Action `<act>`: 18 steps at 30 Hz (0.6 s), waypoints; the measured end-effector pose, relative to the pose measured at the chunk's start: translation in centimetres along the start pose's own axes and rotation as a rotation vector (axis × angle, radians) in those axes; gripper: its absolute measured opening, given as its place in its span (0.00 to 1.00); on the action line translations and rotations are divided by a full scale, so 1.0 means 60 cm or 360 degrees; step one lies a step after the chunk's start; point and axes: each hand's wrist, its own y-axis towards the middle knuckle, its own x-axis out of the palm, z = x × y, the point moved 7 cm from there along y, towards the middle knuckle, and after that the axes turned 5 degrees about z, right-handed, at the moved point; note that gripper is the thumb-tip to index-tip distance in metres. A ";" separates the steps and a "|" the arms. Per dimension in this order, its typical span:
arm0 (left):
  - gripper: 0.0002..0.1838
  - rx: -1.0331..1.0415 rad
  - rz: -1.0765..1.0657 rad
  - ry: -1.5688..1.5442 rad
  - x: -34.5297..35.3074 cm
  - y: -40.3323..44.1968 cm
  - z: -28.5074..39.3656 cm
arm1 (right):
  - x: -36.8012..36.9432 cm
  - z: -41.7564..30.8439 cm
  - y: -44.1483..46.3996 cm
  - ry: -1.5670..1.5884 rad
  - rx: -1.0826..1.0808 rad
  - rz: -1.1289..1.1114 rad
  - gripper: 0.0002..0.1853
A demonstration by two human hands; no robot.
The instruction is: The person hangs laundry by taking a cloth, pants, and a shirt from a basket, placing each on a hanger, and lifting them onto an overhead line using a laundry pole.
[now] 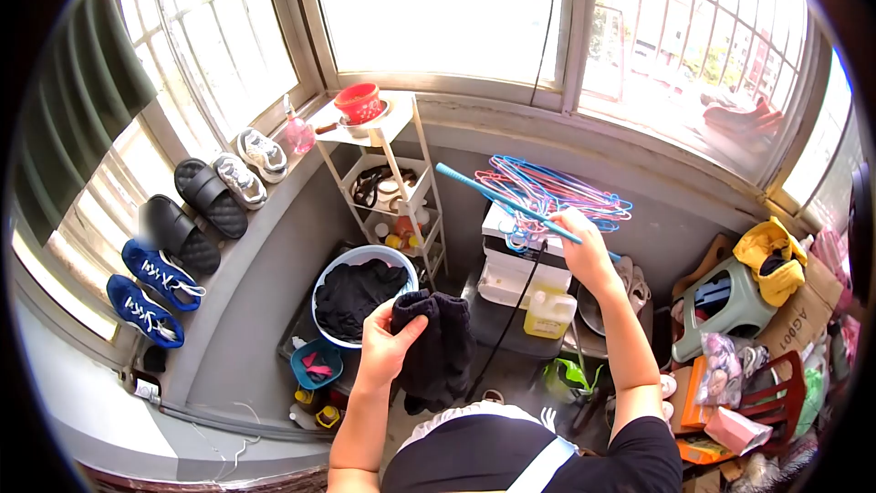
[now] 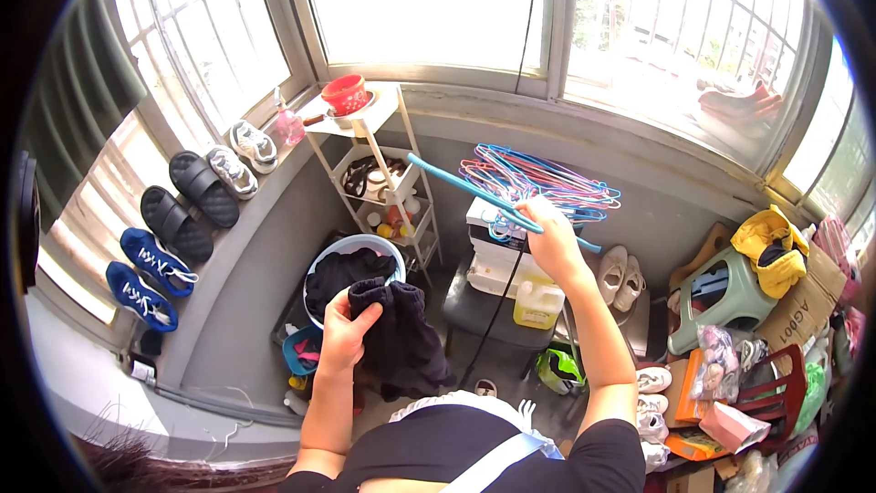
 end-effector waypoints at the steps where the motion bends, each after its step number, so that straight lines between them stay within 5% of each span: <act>1: 0.16 -0.0002 -0.0033 -0.0014 -0.003 -0.009 0.004 | 0.001 -0.026 -0.017 0.0007 -0.0017 -0.0033 0.07; 7: 0.15 -0.0075 -0.0226 0.0135 -0.029 -0.075 0.025 | 0.029 -0.173 -0.111 0.0445 0.0445 -0.0327 0.08; 9: 0.14 -0.0089 -0.0330 0.0116 -0.031 -0.101 0.040 | 0.054 -0.218 -0.140 0.0413 0.0317 -0.0428 0.09; 11: 0.14 -0.0109 -0.0425 0.0091 -0.029 -0.125 0.054 | 0.066 -0.269 -0.172 0.0429 0.0793 -0.0592 0.09; 18: 0.14 -0.0101 -0.0731 0.0260 -0.017 -0.192 0.062 | 0.096 -0.330 -0.277 0.0979 0.0933 -0.0627 0.22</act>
